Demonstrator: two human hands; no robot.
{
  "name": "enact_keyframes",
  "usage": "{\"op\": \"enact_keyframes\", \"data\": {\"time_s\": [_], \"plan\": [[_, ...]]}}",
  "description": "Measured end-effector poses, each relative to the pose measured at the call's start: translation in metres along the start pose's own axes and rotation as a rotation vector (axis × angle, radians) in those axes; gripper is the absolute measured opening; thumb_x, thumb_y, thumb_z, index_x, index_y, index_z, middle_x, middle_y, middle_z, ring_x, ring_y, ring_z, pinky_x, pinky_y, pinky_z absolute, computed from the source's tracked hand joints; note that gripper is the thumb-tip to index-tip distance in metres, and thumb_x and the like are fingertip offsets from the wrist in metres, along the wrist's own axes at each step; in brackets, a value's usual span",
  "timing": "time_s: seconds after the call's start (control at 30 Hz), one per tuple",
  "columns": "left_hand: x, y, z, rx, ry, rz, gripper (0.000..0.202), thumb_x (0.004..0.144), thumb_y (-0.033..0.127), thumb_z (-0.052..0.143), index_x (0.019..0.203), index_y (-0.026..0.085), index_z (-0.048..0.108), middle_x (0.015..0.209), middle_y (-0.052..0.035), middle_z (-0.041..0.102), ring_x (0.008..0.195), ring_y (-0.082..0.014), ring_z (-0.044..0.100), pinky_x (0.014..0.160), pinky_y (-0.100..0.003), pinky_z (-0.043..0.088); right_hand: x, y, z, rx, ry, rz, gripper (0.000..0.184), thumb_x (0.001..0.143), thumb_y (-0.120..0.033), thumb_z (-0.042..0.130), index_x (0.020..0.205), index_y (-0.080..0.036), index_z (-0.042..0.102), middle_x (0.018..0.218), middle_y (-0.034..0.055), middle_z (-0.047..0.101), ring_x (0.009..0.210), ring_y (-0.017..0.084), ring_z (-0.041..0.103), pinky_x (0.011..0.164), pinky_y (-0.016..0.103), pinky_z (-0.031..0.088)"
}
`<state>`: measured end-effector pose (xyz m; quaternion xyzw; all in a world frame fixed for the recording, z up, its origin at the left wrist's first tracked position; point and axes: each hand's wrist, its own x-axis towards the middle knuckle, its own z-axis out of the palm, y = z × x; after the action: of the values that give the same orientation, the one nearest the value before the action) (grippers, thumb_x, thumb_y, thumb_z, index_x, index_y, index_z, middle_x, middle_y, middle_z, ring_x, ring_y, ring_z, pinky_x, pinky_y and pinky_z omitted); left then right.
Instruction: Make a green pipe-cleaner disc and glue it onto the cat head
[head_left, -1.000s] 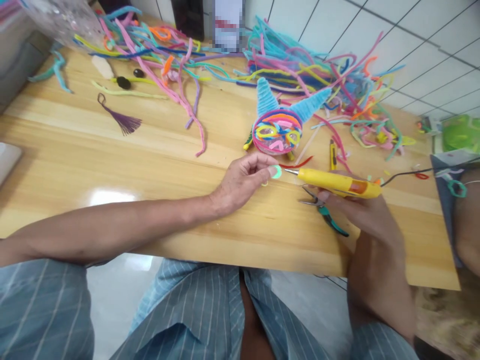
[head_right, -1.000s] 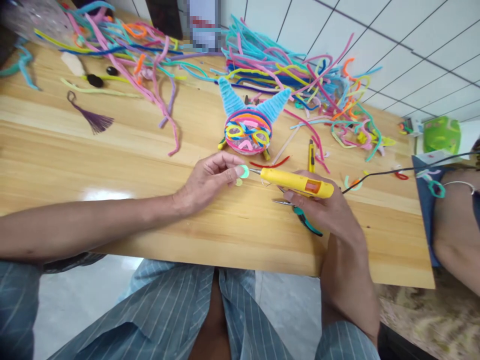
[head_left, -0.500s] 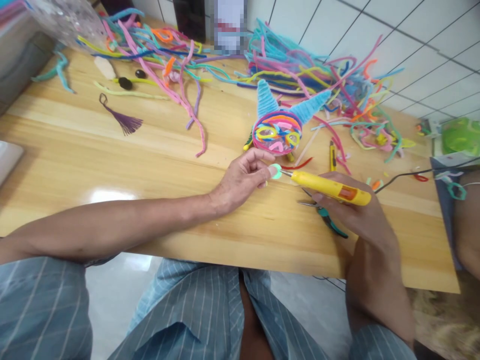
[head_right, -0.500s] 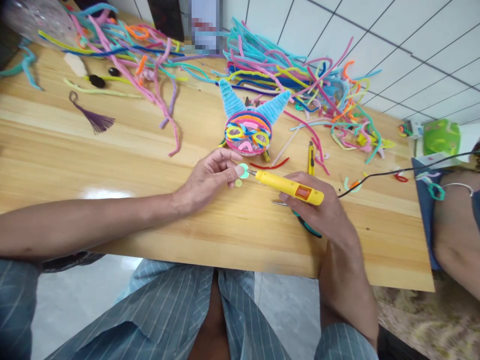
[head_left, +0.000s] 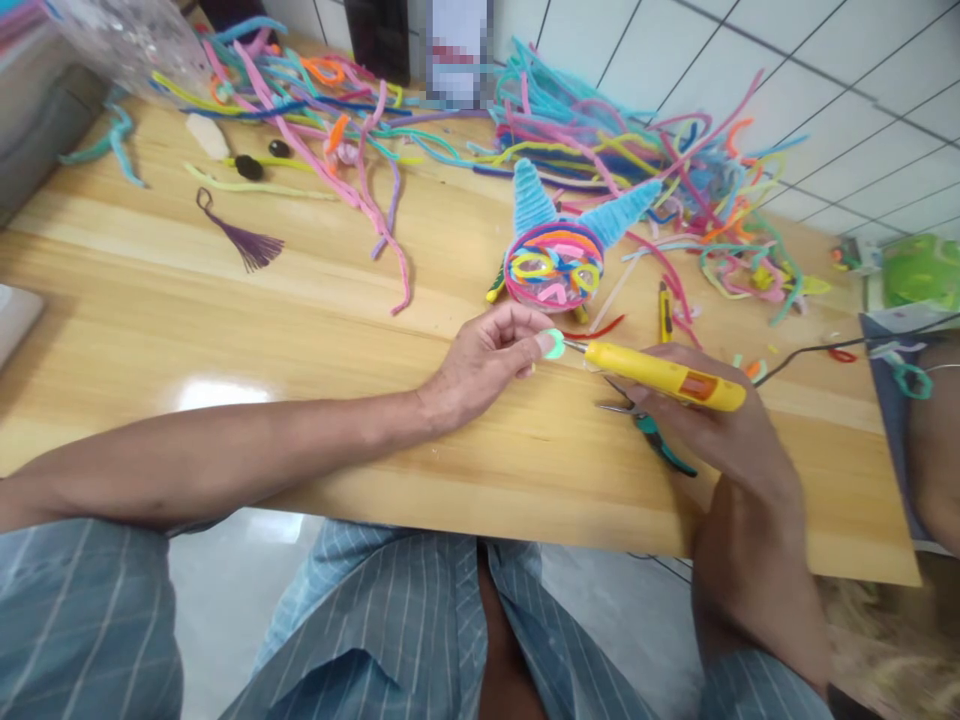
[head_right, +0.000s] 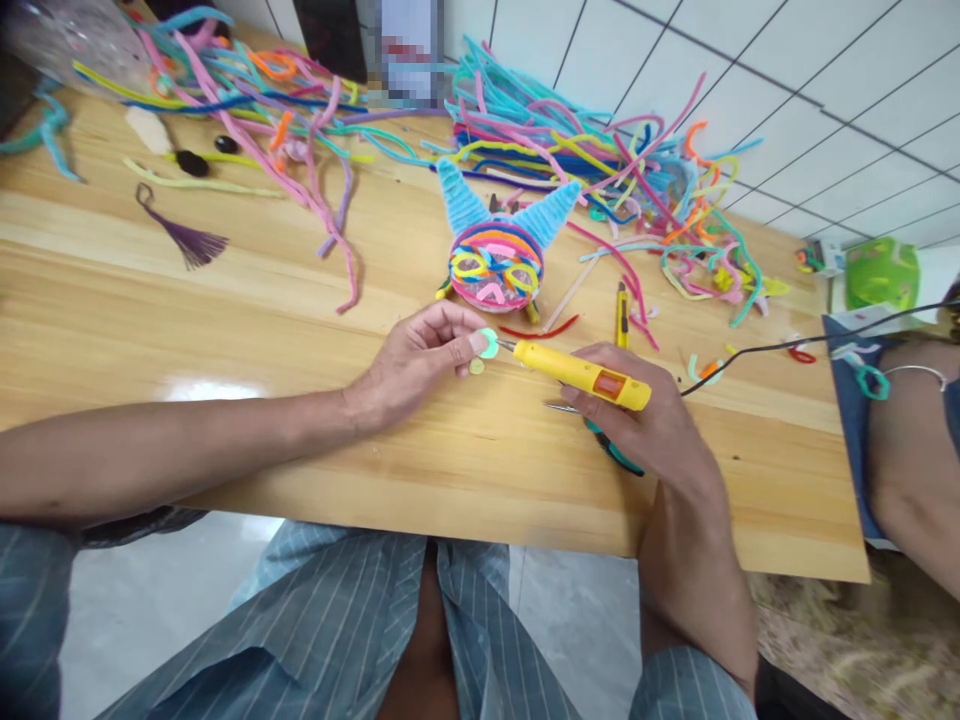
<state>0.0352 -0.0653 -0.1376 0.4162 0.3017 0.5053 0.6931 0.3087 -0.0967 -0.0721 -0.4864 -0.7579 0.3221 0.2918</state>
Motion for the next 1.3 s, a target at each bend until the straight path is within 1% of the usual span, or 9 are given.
{"op": "enact_keyframes", "data": {"time_s": [0.23,0.4,0.6,0.8,1.03,1.3], "plan": [[0.0003,-0.0014,-0.0008,0.004,-0.007,0.005,0.044,0.082,0.050,0.096,0.100,0.017,0.073,0.082,0.0005,0.073,0.069,-0.0083,0.062,0.061,-0.020,0.050,-0.0008,0.0024,-0.0005,0.009,-0.020,-0.010,0.011,0.095,-0.030,0.081,0.105,-0.032,0.078,0.105,-0.0007,0.079,0.086,0.018,0.073,0.074,0.030,0.057],[0.0005,-0.0017,-0.0007,0.006,-0.017,0.008,0.045,0.081,0.051,0.096,0.099,0.017,0.073,0.082,0.0004,0.074,0.068,-0.0080,0.062,0.060,-0.020,0.050,-0.0007,0.0012,-0.0004,0.023,-0.029,-0.025,0.007,0.096,-0.031,0.080,0.103,-0.031,0.078,0.102,0.0001,0.077,0.086,0.019,0.072,0.075,0.030,0.058],[0.0009,-0.0003,-0.0006,0.014,-0.021,-0.008,0.048,0.077,0.053,0.098,0.097,0.017,0.073,0.080,0.0006,0.073,0.067,-0.0083,0.060,0.060,-0.021,0.049,-0.0004,-0.0012,-0.0005,0.016,-0.032,-0.026,0.006,0.097,-0.029,0.079,0.102,-0.031,0.076,0.099,-0.0014,0.074,0.081,0.016,0.070,0.069,0.028,0.056],[0.0002,-0.0003,0.0004,0.010,-0.012,-0.008,0.043,0.081,0.050,0.095,0.099,0.017,0.073,0.084,0.0000,0.074,0.068,-0.0081,0.061,0.061,-0.021,0.049,-0.0007,-0.0018,-0.0004,0.005,-0.031,-0.037,0.008,0.097,-0.026,0.078,0.102,-0.030,0.075,0.098,-0.0019,0.073,0.080,0.015,0.069,0.070,0.027,0.056],[-0.0004,0.0015,0.0008,-0.004,-0.019,0.004,0.041,0.081,0.044,0.096,0.101,0.017,0.072,0.076,0.0031,0.069,0.063,-0.0071,0.057,0.059,-0.021,0.048,0.0010,-0.0007,0.0019,0.002,-0.022,-0.031,0.004,0.097,-0.030,0.078,0.101,-0.030,0.075,0.098,-0.0017,0.075,0.078,0.015,0.070,0.067,0.026,0.057],[-0.0007,0.0007,0.0004,0.012,-0.016,-0.003,0.040,0.082,0.045,0.095,0.099,0.017,0.073,0.084,-0.0002,0.073,0.070,-0.0098,0.061,0.061,-0.023,0.048,0.0018,-0.0024,0.0010,-0.018,-0.016,-0.016,0.006,0.097,-0.033,0.079,0.100,-0.029,0.075,0.093,-0.0004,0.074,0.074,0.017,0.068,0.063,0.029,0.056]]}}
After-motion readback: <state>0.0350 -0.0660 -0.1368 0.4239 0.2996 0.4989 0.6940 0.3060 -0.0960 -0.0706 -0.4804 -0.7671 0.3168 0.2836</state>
